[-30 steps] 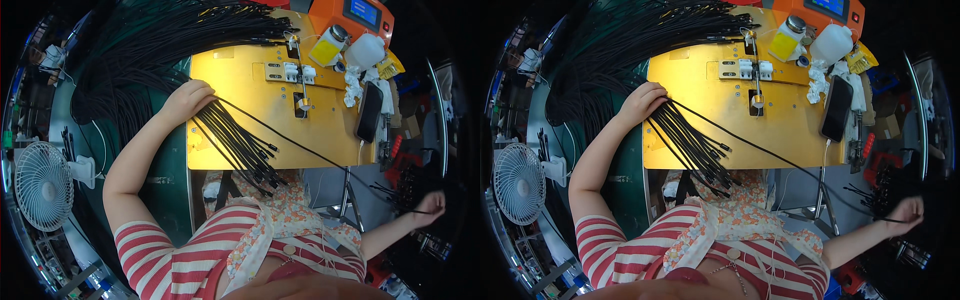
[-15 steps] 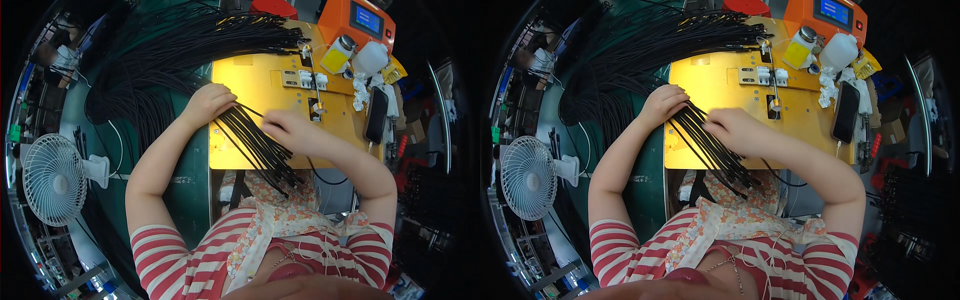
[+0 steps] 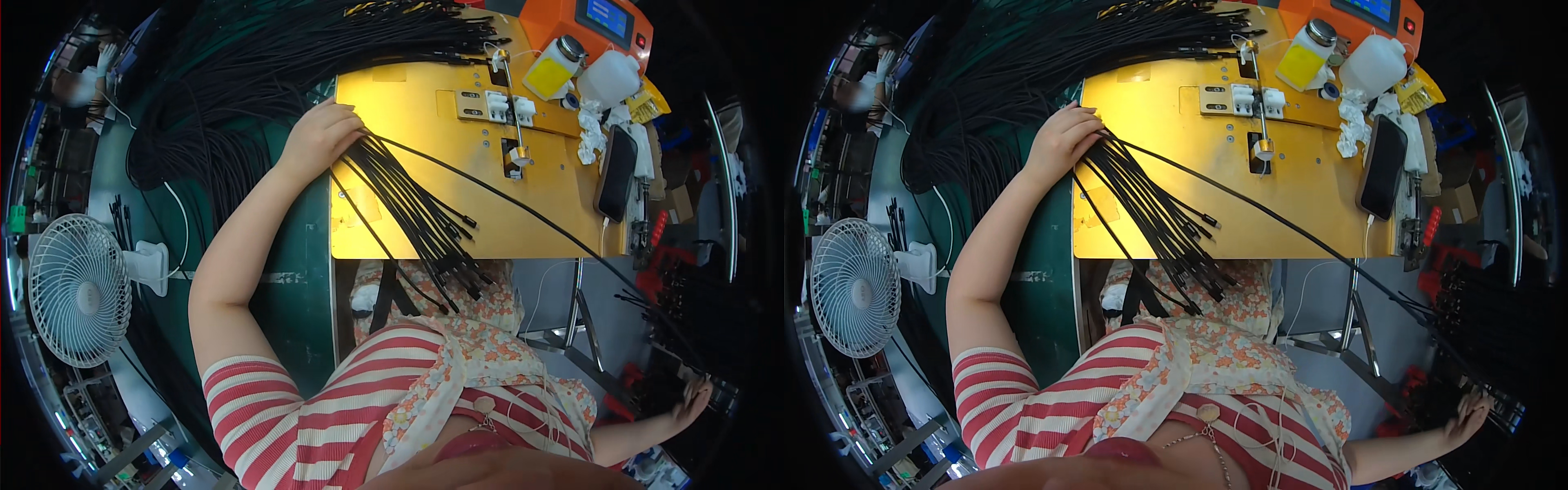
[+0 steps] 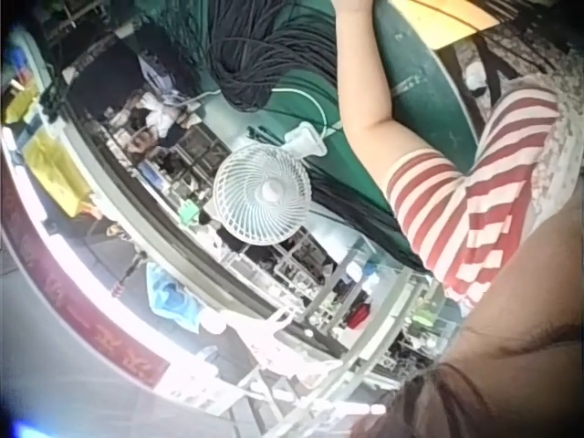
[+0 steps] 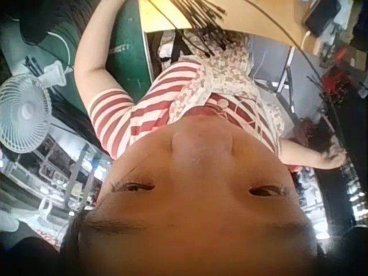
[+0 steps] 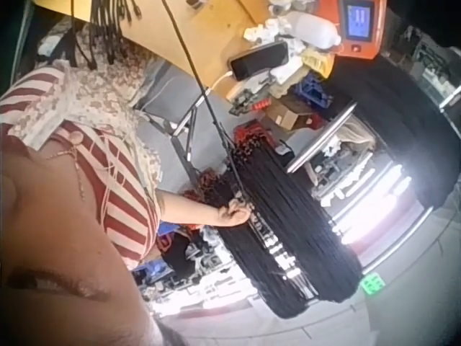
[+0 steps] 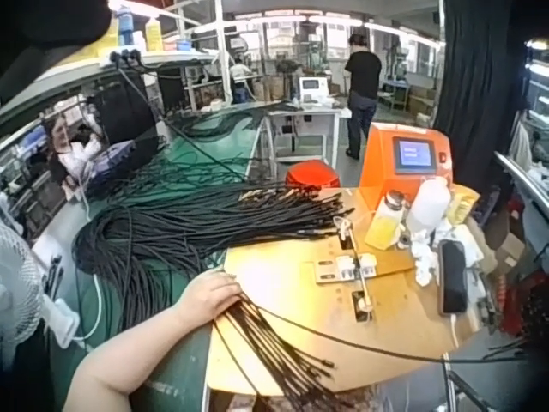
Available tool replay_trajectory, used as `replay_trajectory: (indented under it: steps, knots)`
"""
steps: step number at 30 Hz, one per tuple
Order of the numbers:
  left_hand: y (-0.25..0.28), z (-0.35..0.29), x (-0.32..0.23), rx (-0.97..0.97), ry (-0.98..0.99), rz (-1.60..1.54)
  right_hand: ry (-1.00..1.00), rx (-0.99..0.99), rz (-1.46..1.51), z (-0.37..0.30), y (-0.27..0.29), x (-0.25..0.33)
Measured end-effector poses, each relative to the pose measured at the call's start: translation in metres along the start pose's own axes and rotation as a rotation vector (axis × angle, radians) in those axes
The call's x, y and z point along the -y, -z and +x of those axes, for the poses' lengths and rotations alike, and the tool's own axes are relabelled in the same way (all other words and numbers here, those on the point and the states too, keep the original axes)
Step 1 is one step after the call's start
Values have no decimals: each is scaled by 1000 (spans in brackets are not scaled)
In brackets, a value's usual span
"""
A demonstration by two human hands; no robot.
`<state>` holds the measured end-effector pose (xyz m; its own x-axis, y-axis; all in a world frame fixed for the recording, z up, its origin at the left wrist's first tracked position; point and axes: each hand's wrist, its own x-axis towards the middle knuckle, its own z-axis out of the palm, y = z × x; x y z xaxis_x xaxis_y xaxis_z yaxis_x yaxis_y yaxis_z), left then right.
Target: Assembling and inspecting small black cable bundles at a workbench.
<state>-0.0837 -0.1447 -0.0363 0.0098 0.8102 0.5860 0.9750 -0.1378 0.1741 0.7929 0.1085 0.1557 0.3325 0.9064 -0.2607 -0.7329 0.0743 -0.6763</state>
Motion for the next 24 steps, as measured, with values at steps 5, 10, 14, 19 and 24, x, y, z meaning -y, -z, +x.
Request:
replay_trajectory:
  steps: [5, 10, 14, 19, 24]
  knots:
    - [0, 2, -3, 3, -48, 97, 418, -258, -1475, 37, 172, 55]
    - [33, 49, -68, 13, -365, 58, 633, 424, -1804, -37, 9, -112]
    - [49, 116, -163, -154, -802, 254, 336, 1437, -1338, -153, -153, -244]
    - [23, 159, -209, -364, -866, 289, 127, 1864, -1060, -205, -215, -348]
    - [-8, 166, -212, -306, -319, -517, -60, 1434, -929, -194, -224, -339]
